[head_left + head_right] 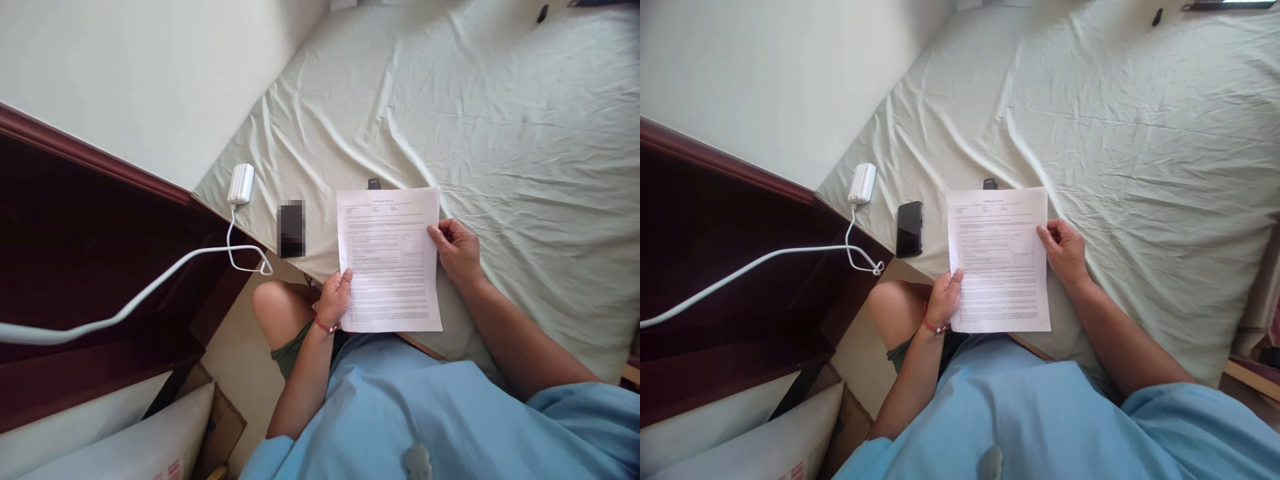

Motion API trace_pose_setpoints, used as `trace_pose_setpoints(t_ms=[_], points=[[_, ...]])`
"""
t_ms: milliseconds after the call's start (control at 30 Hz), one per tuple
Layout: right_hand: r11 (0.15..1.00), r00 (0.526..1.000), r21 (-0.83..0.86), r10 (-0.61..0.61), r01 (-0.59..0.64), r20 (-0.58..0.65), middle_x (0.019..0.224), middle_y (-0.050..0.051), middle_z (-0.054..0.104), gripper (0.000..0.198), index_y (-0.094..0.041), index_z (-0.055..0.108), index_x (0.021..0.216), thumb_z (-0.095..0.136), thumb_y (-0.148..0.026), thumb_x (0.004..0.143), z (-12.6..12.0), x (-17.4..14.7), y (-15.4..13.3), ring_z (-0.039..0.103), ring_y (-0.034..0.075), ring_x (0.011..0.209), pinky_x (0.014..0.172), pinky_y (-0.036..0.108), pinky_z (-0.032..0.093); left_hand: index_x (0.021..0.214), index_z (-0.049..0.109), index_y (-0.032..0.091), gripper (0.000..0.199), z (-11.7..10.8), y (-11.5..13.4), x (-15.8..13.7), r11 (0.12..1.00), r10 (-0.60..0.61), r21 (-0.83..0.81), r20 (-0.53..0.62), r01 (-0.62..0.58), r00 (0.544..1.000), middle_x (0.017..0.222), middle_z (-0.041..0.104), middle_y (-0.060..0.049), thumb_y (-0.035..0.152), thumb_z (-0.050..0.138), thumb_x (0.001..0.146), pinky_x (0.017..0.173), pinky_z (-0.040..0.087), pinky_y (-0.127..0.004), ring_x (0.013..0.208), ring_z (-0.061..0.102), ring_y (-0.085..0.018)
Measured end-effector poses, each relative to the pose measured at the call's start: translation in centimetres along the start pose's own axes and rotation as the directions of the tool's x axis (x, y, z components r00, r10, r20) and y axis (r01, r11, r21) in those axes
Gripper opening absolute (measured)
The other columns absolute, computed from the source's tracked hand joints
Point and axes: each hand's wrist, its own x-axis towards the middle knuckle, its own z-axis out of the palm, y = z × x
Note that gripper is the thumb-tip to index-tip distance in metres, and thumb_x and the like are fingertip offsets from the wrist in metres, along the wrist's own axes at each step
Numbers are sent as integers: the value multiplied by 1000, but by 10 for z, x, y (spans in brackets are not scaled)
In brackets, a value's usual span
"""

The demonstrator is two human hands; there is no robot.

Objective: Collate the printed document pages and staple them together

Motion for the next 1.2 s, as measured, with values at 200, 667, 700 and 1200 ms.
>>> trace_pose_setpoints(t_ms=[200,667,700,1200], points=[[1000,1000,6,-7,7,-12,74,1,65,41,-24,68,86,65,-62,99,0,-1,-5,52,17,65,58,29,42,109,80,14,74,2,-3,1,999,17,-32,-80,-20,997,112,85,-15,85,64,92,102,59,-42,108,79,-31],[991,997,-130,-32,41,73,78,3,72,32,-23,73,92,71,-55,91,-2,0,-4,58,19,65,69,36,49,104,80,16,76,4,-5,2,999,37,-15,-125,-39,992,106,85,-13,89,63,90,101,62,-43,103,80,-31],[990,996,-133,-28,39,80,79,3,73,33,-23,72,92,73,-56,90,-1,0,-4,59,19,65,69,36,50,104,80,16,75,4,-5,2,999,39,-13,-123,-40,992,106,86,-13,88,63,91,101,62,-43,103,80,-31],[986,995,-167,1,15,96,64,1,65,39,-24,70,81,71,-62,89,-5,-2,-10,56,19,59,62,35,47,110,81,16,76,7,-7,2,994,95,62,-111,-88,989,110,85,-14,86,55,97,97,62,-41,103,80,-29]])
